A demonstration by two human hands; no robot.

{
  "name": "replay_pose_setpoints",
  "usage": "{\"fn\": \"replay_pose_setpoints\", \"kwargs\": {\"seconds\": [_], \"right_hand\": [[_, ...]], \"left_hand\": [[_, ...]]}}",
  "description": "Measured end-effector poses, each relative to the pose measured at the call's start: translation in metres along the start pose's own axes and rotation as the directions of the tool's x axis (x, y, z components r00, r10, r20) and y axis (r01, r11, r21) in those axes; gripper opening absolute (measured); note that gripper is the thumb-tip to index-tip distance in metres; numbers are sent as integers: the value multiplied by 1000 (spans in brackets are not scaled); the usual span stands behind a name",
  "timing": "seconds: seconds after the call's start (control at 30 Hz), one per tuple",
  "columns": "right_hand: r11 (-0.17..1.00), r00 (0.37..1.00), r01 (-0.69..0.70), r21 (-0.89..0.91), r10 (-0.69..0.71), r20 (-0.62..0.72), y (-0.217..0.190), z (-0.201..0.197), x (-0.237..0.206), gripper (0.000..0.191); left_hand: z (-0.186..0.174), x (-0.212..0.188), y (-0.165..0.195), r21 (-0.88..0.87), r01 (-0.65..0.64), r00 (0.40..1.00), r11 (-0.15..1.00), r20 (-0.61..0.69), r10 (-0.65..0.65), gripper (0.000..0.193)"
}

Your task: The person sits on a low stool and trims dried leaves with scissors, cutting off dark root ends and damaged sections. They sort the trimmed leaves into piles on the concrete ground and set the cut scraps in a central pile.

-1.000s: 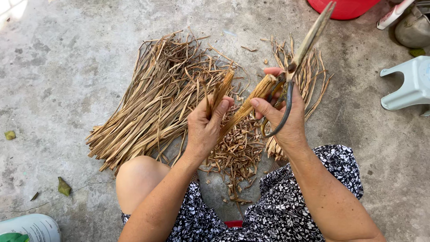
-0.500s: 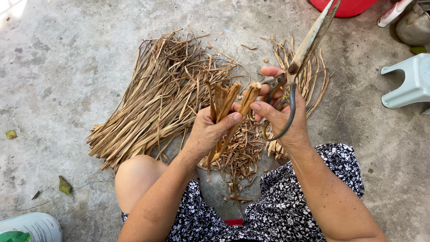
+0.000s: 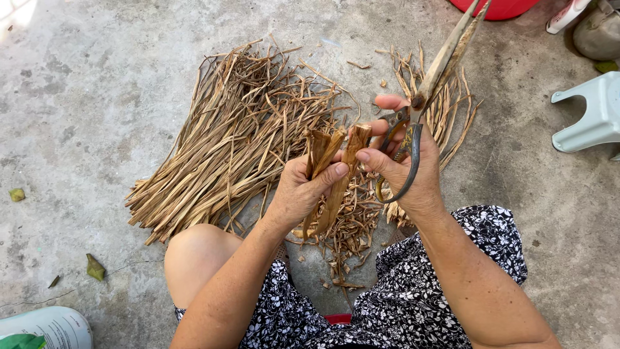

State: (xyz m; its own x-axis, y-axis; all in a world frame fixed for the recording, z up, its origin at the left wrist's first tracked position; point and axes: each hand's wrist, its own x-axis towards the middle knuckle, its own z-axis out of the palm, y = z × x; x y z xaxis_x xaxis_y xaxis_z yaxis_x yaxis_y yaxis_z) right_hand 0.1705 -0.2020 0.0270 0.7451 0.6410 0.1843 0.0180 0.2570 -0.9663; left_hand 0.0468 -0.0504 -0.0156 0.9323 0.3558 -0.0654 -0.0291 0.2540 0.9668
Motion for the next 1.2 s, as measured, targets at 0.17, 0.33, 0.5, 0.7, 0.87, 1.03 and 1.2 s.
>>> {"fn": "replay_pose_setpoints", "kwargs": {"seconds": [0.17, 0.33, 0.5, 0.7, 0.87, 1.03, 1.2], "right_hand": [[998, 999, -16, -54, 14, -30, 1, 2, -2, 70], [974, 997, 70, -215, -72, -2, 6, 9, -3, 72], [971, 993, 89, -222, -69, 96, 6, 8, 0, 77], [794, 955, 260, -549, -130, 265, 8, 13, -4, 88], [733, 971, 197, -652, -52, 235, 9, 18, -7, 91], [739, 973, 192, -645, -57, 224, 7, 21, -4, 88], [723, 982, 163, -671, -55, 180, 5, 24, -6, 77]], "left_hand": [[7, -3, 9, 295, -274, 953, 915, -42, 299, 37], [11, -3, 8, 458, -303, 922, 836, -81, 379, 28], [2, 2, 5, -6, -197, 966, 980, -171, 193, 23], [-4, 3, 11, -124, -180, 962, 976, -231, 148, 23], [-1, 0, 14, -126, -177, 964, 976, -222, 147, 23], [0, 1, 14, -139, -174, 969, 975, -201, 144, 22], [-1, 1, 11, -157, -168, 967, 973, -218, 131, 22]]}}
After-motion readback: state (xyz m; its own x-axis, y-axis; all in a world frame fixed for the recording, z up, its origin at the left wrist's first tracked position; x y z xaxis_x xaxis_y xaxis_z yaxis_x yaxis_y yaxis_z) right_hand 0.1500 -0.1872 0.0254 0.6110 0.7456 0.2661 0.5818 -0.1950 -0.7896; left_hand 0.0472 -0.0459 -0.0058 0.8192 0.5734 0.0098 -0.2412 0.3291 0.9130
